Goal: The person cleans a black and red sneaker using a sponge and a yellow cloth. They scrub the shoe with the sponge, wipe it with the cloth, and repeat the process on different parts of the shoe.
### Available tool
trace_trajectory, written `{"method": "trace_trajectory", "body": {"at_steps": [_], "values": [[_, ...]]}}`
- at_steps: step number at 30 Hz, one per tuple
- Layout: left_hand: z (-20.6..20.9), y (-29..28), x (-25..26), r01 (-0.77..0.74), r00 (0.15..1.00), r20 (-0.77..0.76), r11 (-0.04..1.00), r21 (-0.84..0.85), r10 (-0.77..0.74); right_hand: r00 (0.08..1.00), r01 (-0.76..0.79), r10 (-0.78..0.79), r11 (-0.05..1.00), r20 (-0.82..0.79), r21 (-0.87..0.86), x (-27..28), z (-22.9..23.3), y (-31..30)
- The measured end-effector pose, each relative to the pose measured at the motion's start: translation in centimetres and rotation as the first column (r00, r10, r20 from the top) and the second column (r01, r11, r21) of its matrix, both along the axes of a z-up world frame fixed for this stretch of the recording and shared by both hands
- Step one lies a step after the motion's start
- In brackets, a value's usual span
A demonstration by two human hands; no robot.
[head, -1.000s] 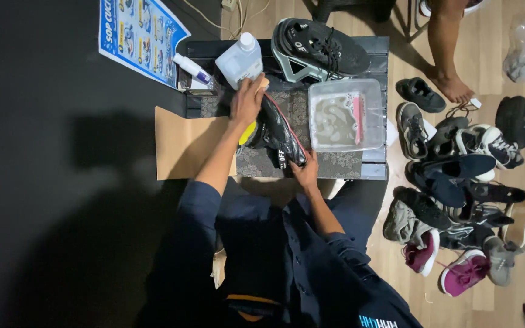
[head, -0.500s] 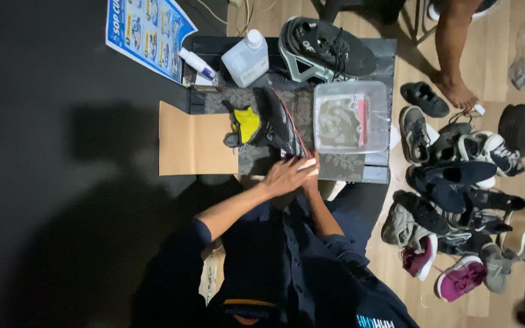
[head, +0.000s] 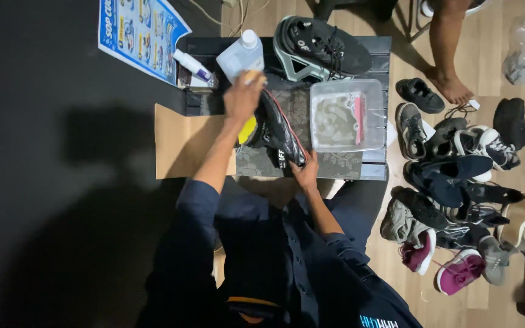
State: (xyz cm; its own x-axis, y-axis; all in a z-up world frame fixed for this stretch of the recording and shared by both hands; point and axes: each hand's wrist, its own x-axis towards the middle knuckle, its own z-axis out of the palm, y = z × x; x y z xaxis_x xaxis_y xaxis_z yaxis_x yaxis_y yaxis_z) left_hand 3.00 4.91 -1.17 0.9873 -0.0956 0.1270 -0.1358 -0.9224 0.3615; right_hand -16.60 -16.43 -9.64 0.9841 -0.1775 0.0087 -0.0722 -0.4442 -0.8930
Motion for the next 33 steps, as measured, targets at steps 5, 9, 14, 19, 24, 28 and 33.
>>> {"method": "trace_trajectory", "body": {"at_steps": [5, 9, 14, 19, 24, 28, 33], "values": [[-1.2, 1.1, -2.4, 0.174, 0.956, 0.230, 0.983, 0.057, -0.182, 0.999, 0.029, -0.029, 0.999, 0.029, -0.029, 0.1, -0.1, 0.0], [-3.1, -3.0, -8.8, 0.235, 0.968, 0.093, 0.972, -0.029, -0.231, 0.998, 0.044, -0.045, 0.999, -0.044, -0.028, -0.1, -1.2, 0.0], [-0.1, -4.1, -15.1, 0.530, 0.834, 0.176, 0.848, 0.008, -0.523, 0.999, 0.029, -0.028, 0.999, 0.022, -0.021, -0.1, -3.1, -0.2], [0.5, -4.5, -15.9, 0.762, 0.639, 0.124, 0.647, 0.033, -0.759, 0.991, -0.055, 0.058, 0.998, 0.123, -0.022, -0.3, -2.9, -0.7], [1.9, -4.1, -12.7, 0.862, 0.479, 0.091, 0.487, 0.143, -0.873, 1.000, 0.009, -0.008, 0.996, -0.008, 0.083, -0.5, -3.2, -0.2], [2.1, -3.8, -11.3, 0.883, 0.443, 0.061, 0.447, 0.145, -0.895, 1.000, 0.011, -0.013, 0.998, 0.026, 0.059, -0.1, -3.3, -0.4], [1.6, -3.8, -10.5, 0.815, 0.552, 0.217, 0.576, 0.065, -0.806, 0.998, 0.001, -0.003, 0.999, 0.063, 0.039, -0.2, -1.6, -0.2]]}}
